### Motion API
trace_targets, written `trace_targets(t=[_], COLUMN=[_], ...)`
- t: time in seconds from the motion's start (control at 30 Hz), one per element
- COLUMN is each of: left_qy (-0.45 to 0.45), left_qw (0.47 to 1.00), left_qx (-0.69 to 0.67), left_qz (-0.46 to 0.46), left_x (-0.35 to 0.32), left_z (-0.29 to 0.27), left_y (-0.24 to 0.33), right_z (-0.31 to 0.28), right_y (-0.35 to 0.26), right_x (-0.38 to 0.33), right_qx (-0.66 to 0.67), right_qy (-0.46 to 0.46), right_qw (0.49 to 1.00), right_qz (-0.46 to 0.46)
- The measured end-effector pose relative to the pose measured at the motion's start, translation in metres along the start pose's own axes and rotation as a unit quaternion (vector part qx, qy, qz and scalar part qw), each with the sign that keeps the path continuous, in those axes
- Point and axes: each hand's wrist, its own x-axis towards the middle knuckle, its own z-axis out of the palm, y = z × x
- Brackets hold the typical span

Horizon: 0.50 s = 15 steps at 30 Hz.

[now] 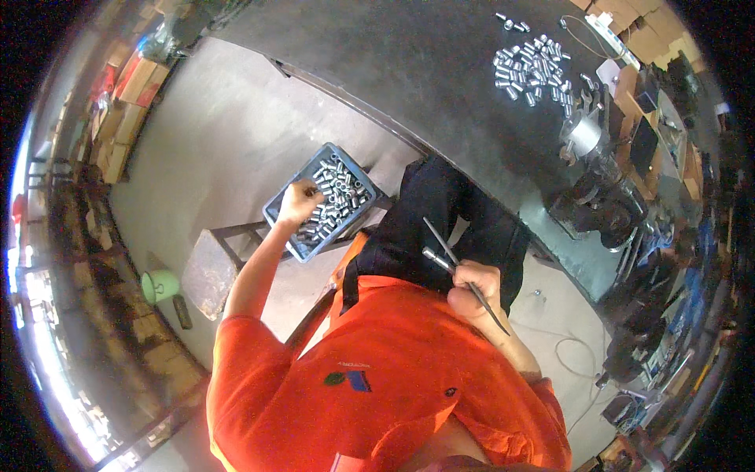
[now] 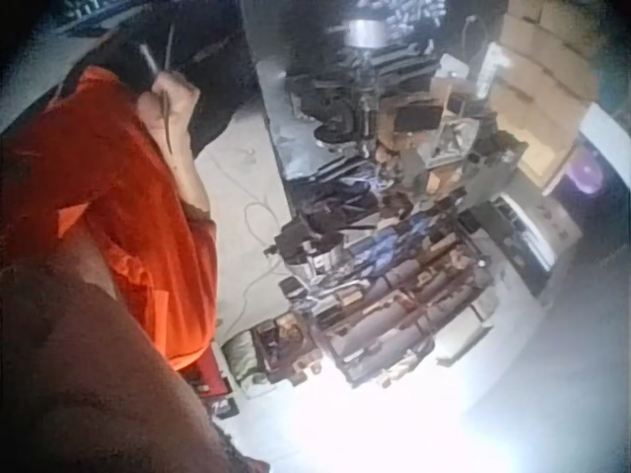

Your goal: The person repeatedly picks small cylindrical metal parts from a blue bin and scrapes their edges with a metal file, then places them on a workbench. The person continues this cycle throughout the clip.

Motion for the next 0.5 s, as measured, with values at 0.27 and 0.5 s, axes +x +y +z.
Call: trace_targets(t=[0.27,0.5], left_qy=[-0.275,-0.359], left_qw=[0.805,0.773], left_qx=[-0.518,-0.521], left_qz=[-0.093,-0.045], left_x=[-0.078,-0.090], left_z=[0.044,0.056], left_y=[0.113,0.133], right_z=[-0.003,-0.010], right_y=[-0.017,-0.010], right_x=[0.019,0.018], right_qx=[0.018,0.017], right_qy=[-0.042,-0.041], right_qw=[0.999,0.999], right_qz=[-0.024,-0.004])
